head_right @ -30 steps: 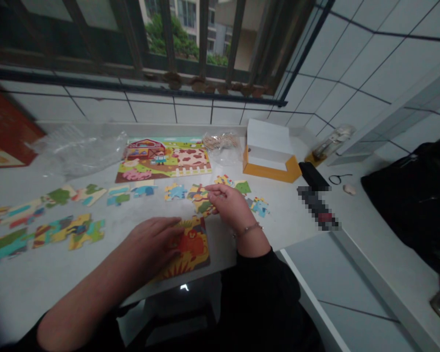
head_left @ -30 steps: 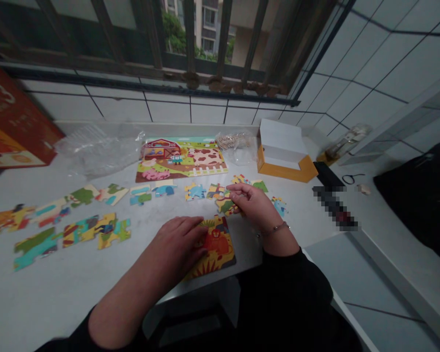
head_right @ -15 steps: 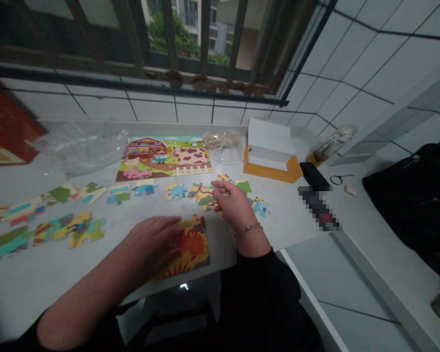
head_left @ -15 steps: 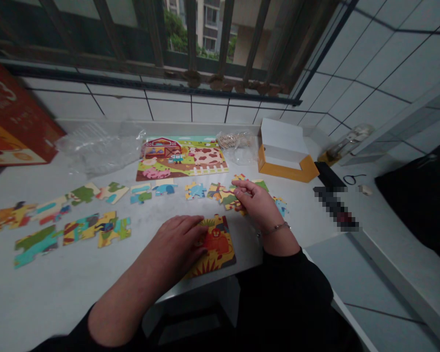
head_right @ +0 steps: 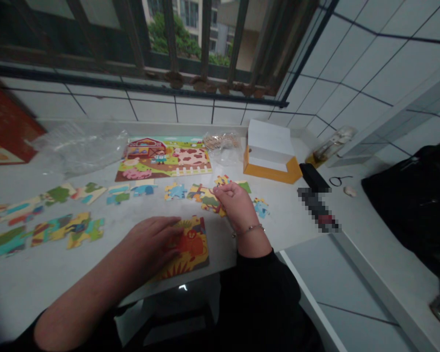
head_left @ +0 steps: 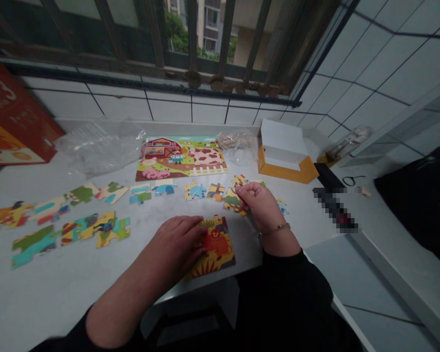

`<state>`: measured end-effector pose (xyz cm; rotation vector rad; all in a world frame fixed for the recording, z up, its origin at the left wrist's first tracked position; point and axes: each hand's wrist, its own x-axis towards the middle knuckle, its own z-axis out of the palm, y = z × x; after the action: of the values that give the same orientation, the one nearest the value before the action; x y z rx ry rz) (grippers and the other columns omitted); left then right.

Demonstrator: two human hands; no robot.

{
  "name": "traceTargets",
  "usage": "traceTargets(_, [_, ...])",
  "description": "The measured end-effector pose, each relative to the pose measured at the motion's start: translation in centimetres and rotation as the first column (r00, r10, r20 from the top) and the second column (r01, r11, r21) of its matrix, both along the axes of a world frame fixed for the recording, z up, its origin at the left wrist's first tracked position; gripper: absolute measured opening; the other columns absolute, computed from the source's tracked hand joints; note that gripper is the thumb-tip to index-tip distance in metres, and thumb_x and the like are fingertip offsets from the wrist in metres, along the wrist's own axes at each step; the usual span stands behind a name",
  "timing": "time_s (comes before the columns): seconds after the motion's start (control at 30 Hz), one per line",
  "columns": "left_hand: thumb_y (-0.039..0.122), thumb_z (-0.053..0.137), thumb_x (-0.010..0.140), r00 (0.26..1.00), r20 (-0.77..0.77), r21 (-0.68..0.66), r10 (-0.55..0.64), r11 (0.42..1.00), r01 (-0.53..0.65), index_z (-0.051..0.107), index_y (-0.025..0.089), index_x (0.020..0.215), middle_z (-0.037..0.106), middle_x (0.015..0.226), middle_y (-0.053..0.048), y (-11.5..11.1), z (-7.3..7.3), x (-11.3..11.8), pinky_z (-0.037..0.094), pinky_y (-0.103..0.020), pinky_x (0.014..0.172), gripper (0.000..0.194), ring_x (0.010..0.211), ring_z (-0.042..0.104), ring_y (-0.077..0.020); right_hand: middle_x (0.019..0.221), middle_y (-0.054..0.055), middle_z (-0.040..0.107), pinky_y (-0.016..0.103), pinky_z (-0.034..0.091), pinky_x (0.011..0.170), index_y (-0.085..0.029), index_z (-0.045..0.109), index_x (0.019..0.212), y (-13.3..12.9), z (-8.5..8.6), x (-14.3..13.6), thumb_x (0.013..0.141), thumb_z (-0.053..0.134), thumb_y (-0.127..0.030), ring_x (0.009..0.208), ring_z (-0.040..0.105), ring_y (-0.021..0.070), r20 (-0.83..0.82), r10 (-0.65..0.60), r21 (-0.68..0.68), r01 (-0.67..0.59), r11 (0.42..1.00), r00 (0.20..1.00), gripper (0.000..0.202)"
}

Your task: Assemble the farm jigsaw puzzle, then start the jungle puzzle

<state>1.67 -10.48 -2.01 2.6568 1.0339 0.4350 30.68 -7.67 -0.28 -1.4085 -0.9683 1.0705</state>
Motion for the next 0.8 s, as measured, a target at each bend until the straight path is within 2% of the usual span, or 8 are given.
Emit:
traceTargets(0.2, [0.03, 0.077, 0.099, 1.0, 0.007, -0.01, -0.001, 1.0, 0.001, 0.073, 0.029, 0.135, 0.072, 0.15, -0.01, 0.0, 0.1, 0.0, 0.055, -0.059, 0.115, 0.036, 0.134, 0.068, -0.0362, 0.071, -0.005, 0.069, 0.024, 0.059, 0.059, -0.025, 0.054, 0.084, 0.2, -0.1, -0.2, 0.066, 0.101, -0.055, 0.057, 0.066, 0.0108, -0.165, -0.042, -0.009, 0.041, 0.999, 0.985, 0.058])
traceTargets(0.3, [0.03, 0.077, 0.099, 1.0, -0.003, -0.007, -0.005, 1.0, 0.005, 0.074, 0.028, 0.134, 0.072, 0.15, -0.011, 0.0, 0.2, 0.0, 0.056, -0.059, 0.114, 0.035, 0.132, 0.069, -0.0366, 0.077, -0.008, 0.067, 0.027, 0.065, 0.065, -0.026, 0.059, 0.097, 0.1, 0.1, -0.6, 0.066, 0.101, -0.047, 0.063, 0.068, 0.0106, -0.205, -0.04, 0.009, 0.043, 0.999, 0.978, 0.057])
traceTargets(0.43, [0.03, 0.075, 0.1, 1.0, -0.008, 0.004, -0.008, 1.0, 0.008, 0.074, 0.027, 0.134, 0.072, 0.149, -0.012, 0.1, 0.1, 0.0, 0.056, -0.06, 0.113, 0.034, 0.132, 0.069, -0.0369, 0.081, -0.008, 0.061, 0.028, 0.066, 0.068, -0.025, 0.069, 0.119, 0.2, 0.3, -0.5, 0.074, 0.094, -0.046, 0.067, 0.065, 0.0109, -0.107, 0.018, 0.044, -0.013, 0.999, 0.994, 0.056])
traceTargets(0.53, [0.029, 0.075, 0.1, 1.0, -0.008, 0.003, -0.008, 1.0, 0.008, 0.073, 0.027, 0.134, 0.071, 0.151, -0.011, 0.1, -0.1, -0.1, 0.056, -0.061, 0.113, 0.034, 0.133, 0.068, -0.0374, 0.086, -0.003, 0.065, 0.032, 0.064, 0.068, -0.024, 0.073, 0.123, 0.2, 0.3, 1.6, 0.083, 0.082, -0.051, 0.068, 0.064, 0.0142, 0.103, -0.089, 0.074, 0.081, 0.994, 0.991, 0.049])
traceTargets(0.6, [0.029, 0.075, 0.099, 1.0, -0.013, 0.003, -0.008, 1.0, 0.008, 0.073, 0.027, 0.133, 0.071, 0.151, -0.011, 0.1, -0.2, -0.1, 0.056, -0.061, 0.112, 0.034, 0.133, 0.068, -0.0377, 0.095, 0.004, 0.073, 0.039, 0.064, 0.075, -0.021, 0.076, 0.126, -0.1, 0.2, 4.3, 0.091, 0.07, -0.052, 0.074, 0.067, 0.0195, 0.346, -0.262, 0.134, 0.229, 0.964, 0.901, 0.047])
traceTargets(0.67, [0.029, 0.075, 0.098, 1.0, -0.016, 0.011, -0.016, 1.0, 0.016, 0.073, 0.027, 0.134, 0.071, 0.15, -0.012, 0.2, -0.3, -0.2, 0.057, -0.061, 0.111, 0.036, 0.132, 0.069, -0.0379, 0.107, 0.014, 0.079, 0.049, 0.061, 0.095, -0.017, 0.08, 0.124, -0.6, 0.1, 7.5, 0.096, 0.06, -0.048, 0.095, 0.073, 0.028, 0.577, -0.442, 0.245, 0.371, 0.896, 0.686, 0.046])
traceTargets(0.73, [0.029, 0.075, 0.098, 1.0, -0.01, 0.02, -0.027, 0.999, 0.027, 0.072, 0.026, 0.135, 0.071, 0.151, -0.013, 0.3, -0.5, -0.2, 0.057, -0.061, 0.11, 0.036, 0.131, 0.069, -0.038, 0.118, 0.019, 0.08, 0.056, 0.055, 0.108, -0.015, 0.082, 0.124, -1.1, -0.3, 10.2, 0.097, 0.055, -0.042, 0.112, 0.073, 0.034, 0.682, -0.507, 0.304, 0.426, 0.852, 0.526, 0.047])
traceTargets(0.8, [0.03, 0.073, 0.099, 0.999, -0.001, 0.022, -0.032, 0.999, 0.032, 0.073, 0.027, 0.134, 0.071, 0.151, -0.013, 0.3, -0.6, -0.2, 0.057, -0.06, 0.11, 0.035, 0.131, 0.069, -0.0374, 0.122, 0.022, 0.08, 0.059, 0.052, 0.112, -0.013, 0.084, 0.123, -1.5, -0.9, 11.9, 0.096, 0.052, -0.038, 0.118, 0.072, 0.0366, 0.728, -0.502, 0.296, 0.445, 0.845, 0.468, 0.048])
